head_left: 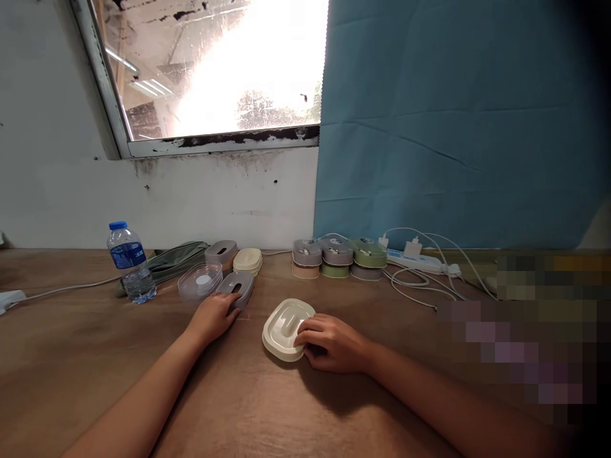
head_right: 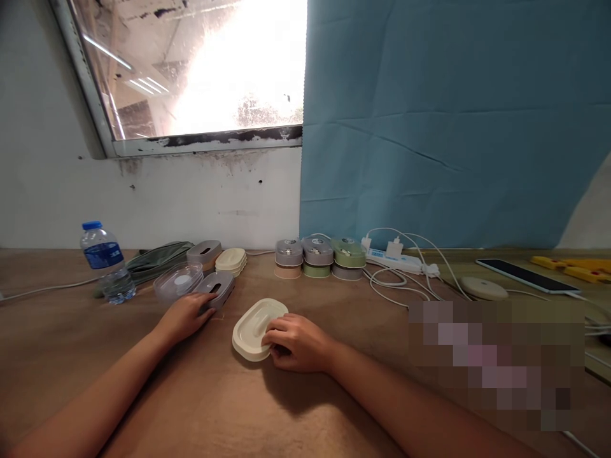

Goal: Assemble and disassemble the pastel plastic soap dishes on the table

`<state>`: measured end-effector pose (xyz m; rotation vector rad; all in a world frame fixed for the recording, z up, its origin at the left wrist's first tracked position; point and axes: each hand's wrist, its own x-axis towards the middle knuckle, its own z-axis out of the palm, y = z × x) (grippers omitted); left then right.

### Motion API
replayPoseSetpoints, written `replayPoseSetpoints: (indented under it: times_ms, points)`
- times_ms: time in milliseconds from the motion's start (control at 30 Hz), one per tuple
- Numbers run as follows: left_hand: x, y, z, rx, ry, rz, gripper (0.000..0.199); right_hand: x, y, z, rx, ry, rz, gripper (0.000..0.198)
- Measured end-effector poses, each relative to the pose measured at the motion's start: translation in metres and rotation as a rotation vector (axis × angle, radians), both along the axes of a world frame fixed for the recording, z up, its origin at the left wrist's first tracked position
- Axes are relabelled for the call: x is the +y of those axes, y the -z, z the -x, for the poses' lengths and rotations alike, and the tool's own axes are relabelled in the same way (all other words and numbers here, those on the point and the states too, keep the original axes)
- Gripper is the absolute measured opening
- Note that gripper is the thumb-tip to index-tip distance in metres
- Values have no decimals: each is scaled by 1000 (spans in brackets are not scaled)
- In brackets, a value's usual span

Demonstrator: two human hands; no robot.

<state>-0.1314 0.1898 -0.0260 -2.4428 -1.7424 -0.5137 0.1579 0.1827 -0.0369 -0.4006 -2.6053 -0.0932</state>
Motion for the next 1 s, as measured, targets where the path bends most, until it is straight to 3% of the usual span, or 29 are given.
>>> replayPoseSetpoints:
  times_ms: [200,367,467,600,733,900,1000]
  points:
    - [-8,-7,-12,-60,84,-139,40,-1,-1,-3,-45,-13,-6,17]
    - [-35,-18,-47,-76,586,-31,32,-1,-2,-4,-44,9,3,21]
    - [-41,-11,-64,-15,703,17,26,-1,-2,-3,-32,2,5,19]
    - [-36,-7,-69,-12,638,-6,20,0,0,-3,137,69,30,19]
    - [-13,-25,-64,26,522,-100,23,2,1,-5,316,82,-54,12]
    - [54,-49,-56,73,165,-173,26,3,4,-6,93,79,-129,13]
    - [99,-54,-50,88,39,-154,26,3,5,-5,4,81,-142,13]
